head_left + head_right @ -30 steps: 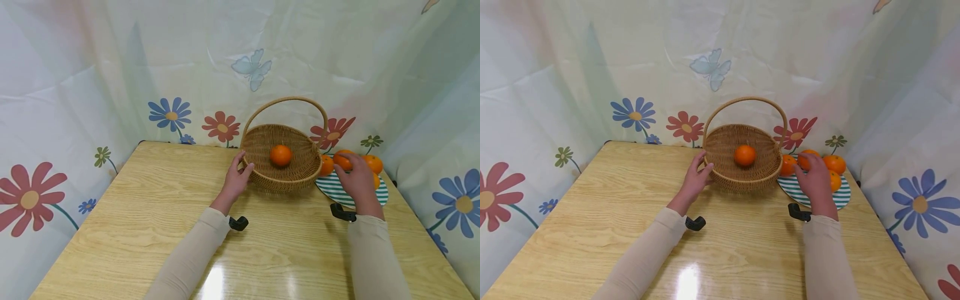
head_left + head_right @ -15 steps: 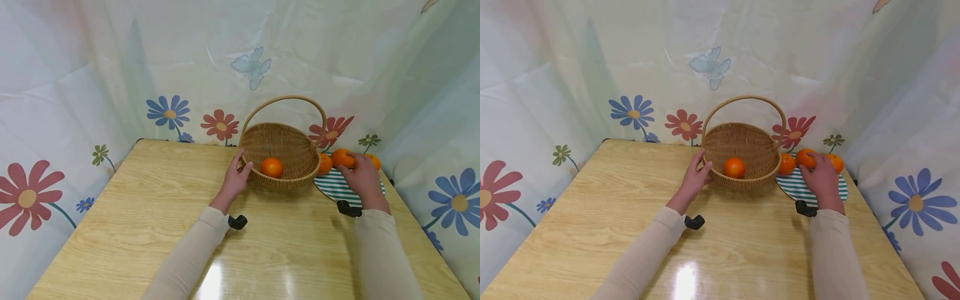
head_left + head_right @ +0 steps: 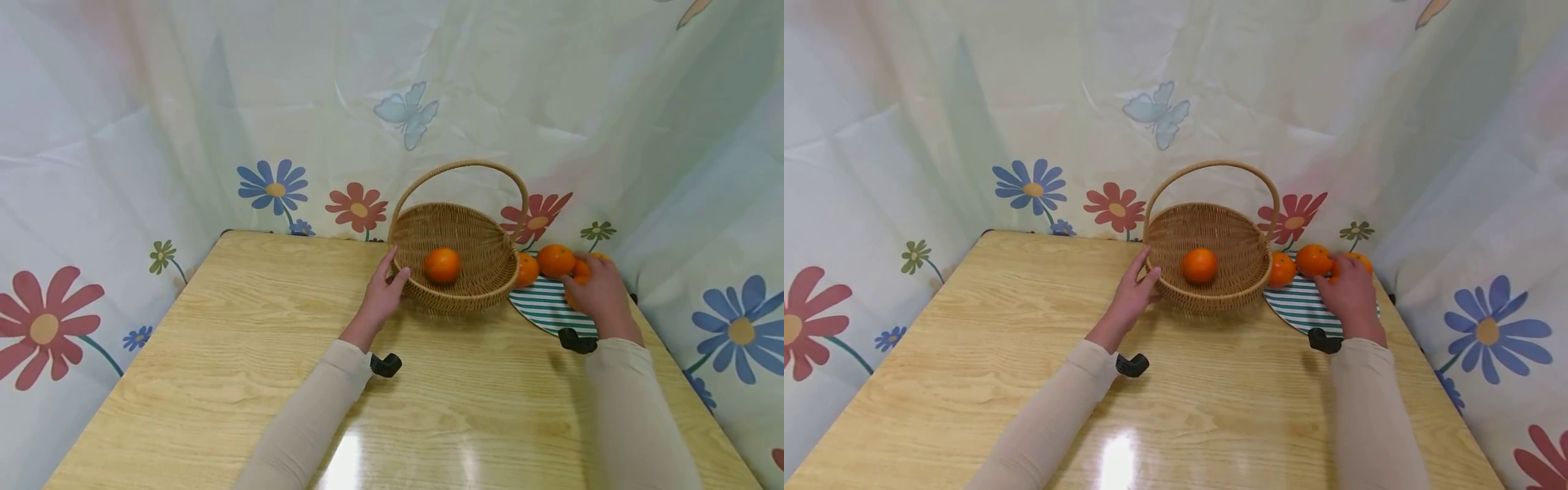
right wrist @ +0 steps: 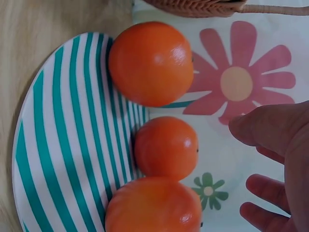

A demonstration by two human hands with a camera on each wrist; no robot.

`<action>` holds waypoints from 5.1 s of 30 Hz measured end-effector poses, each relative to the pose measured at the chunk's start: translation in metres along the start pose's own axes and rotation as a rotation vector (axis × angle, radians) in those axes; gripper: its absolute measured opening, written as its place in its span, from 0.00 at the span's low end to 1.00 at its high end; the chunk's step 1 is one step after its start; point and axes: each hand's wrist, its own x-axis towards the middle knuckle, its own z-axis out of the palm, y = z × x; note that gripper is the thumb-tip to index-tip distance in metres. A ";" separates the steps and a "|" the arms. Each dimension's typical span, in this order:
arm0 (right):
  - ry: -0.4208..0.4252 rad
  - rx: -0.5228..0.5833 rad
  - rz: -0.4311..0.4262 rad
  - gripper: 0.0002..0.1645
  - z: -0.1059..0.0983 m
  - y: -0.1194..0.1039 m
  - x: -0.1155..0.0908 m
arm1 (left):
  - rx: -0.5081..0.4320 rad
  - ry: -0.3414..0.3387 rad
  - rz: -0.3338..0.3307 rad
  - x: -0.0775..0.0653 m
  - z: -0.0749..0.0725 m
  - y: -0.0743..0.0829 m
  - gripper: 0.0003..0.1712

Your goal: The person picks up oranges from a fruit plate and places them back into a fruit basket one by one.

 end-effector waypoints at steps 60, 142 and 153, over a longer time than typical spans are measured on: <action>-0.102 -0.008 0.135 0.42 0.026 0.042 0.008 | 0.124 0.071 0.045 0.017 0.003 -0.027 0.40; 0.047 0.048 -0.164 0.41 -0.033 -0.065 -0.018 | 0.115 0.082 0.044 0.019 0.002 -0.028 0.45; 0.033 0.046 -0.171 0.41 -0.036 -0.078 -0.022 | 0.103 0.073 0.045 0.019 0.002 -0.029 0.42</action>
